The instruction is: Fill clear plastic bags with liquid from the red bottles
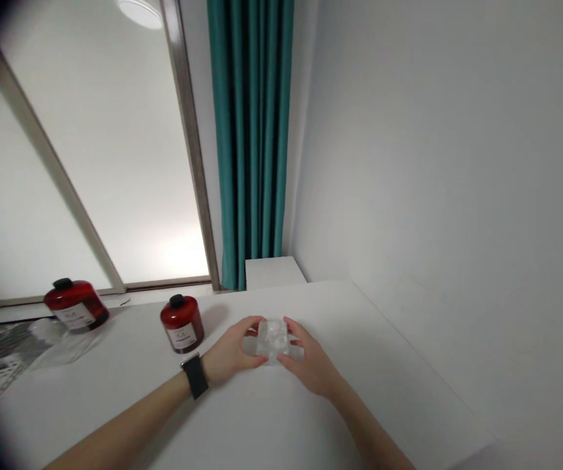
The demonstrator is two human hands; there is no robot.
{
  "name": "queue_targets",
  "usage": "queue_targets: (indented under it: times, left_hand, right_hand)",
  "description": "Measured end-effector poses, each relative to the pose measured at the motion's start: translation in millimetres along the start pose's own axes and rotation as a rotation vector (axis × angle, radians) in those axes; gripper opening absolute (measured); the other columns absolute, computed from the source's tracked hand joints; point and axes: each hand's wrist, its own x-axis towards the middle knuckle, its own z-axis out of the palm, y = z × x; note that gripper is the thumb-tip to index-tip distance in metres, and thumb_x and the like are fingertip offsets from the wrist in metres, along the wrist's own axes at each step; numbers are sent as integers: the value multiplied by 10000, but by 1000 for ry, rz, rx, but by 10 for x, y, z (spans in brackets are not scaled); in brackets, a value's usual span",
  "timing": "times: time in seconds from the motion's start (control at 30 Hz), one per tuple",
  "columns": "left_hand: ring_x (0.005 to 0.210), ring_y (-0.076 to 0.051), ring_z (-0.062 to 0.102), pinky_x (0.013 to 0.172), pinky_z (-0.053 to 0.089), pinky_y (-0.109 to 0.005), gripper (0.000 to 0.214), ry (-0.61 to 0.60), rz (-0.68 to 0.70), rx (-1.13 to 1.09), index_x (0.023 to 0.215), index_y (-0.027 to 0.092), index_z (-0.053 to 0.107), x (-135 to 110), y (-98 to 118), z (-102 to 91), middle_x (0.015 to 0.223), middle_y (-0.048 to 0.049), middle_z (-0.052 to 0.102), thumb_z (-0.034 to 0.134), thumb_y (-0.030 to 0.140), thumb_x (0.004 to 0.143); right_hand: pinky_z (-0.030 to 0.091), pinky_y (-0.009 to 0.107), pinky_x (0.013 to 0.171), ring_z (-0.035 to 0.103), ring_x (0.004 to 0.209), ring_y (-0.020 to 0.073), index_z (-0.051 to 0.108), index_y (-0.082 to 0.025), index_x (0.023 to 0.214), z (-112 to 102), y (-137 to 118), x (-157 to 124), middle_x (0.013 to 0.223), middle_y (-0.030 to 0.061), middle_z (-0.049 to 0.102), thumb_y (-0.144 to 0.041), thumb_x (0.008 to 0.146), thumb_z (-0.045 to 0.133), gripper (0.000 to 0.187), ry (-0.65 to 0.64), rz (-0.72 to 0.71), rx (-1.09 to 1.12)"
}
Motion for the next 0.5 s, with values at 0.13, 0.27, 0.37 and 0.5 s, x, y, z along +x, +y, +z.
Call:
queue_targets:
  times: [0.13, 0.27, 0.37, 0.5]
  left_hand:
    - [989, -265, 636, 931, 511, -422, 642, -22, -8, -22, 1184, 153, 555, 276, -20, 260, 1129, -100, 652, 824, 171, 602]
    - [995, -258, 631, 932, 511, -420, 636, -22, -26, -61, 1175, 165, 559, 516, -32, 453, 1138, -91, 650, 836, 168, 603]
    - [983, -247, 635, 918, 520, -405, 598, -20, -41, -100, 1154, 168, 575, 690, -42, 556, 1111, -78, 659, 833, 167, 614]
    - [978, -242, 636, 912, 522, -398, 607, -5, -66, -117, 1151, 149, 577, 897, -87, 656, 1110, -97, 658, 835, 126, 602]
  right_hand:
    - [430, 494, 1055, 551, 1232, 257, 403, -207, 1403, -277, 170, 1, 1415, 142, 505, -253, 817, 639, 634, 12, -17, -7]
    - [470, 473, 1017, 567, 1216, 253, 434, -214, 1384, -517, 291, 73, 1400, 141, 522, -299, 807, 668, 628, 41, -26, 22]
    - [507, 446, 972, 605, 1171, 259, 516, -215, 1310, -659, 363, 144, 1343, 128, 582, -392, 781, 698, 587, 111, -34, 77]
    - [519, 418, 927, 644, 1083, 252, 612, -211, 1157, -767, 488, 202, 1168, 110, 678, -504, 877, 535, 412, 314, -5, 70]
